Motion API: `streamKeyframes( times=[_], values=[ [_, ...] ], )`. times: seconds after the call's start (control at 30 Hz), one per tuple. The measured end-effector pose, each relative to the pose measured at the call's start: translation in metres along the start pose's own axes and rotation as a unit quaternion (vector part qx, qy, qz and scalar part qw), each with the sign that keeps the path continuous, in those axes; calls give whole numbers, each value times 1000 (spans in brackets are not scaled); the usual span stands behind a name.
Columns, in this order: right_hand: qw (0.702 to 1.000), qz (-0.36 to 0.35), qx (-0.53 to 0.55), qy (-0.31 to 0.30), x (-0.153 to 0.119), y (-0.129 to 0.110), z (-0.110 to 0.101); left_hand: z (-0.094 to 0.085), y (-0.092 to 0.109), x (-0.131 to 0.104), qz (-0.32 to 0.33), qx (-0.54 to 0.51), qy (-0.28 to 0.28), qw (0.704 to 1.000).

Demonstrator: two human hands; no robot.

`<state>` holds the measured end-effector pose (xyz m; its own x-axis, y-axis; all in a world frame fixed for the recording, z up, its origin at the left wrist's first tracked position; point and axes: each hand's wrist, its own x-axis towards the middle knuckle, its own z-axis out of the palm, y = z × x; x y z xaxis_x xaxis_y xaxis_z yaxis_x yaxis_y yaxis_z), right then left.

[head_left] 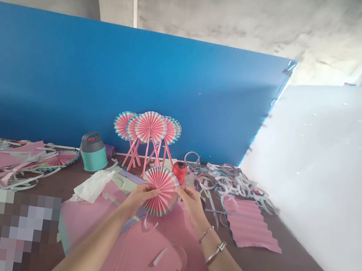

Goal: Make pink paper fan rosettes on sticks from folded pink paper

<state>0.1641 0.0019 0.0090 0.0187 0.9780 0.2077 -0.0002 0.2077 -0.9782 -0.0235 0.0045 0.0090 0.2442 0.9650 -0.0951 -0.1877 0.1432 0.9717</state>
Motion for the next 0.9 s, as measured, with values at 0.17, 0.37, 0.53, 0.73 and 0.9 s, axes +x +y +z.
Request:
streamKeyframes(
  times=[0.17, 0.37, 0.53, 0.73, 0.9],
  values=[
    [999, -5, -4, 52, -1, -7, -5, 5, -5, 0, -5, 5, 15, 1000],
    [998, -35, -5, 51, -3, -10, -4, 10, -3, -5, -4, 3, -6, 1000],
    [999, -44, 16, 26, -2, -9, 0, 14, -2, -7, -5, -24, -15, 1000],
    [998, -32, 36, 26, -2, -7, -3, 16, -4, -7, -29, -44, -44, 998],
    [998, -24, 29, 47, -2, -7, -5, 20, -5, -9, -17, -53, -33, 998]
  ],
)
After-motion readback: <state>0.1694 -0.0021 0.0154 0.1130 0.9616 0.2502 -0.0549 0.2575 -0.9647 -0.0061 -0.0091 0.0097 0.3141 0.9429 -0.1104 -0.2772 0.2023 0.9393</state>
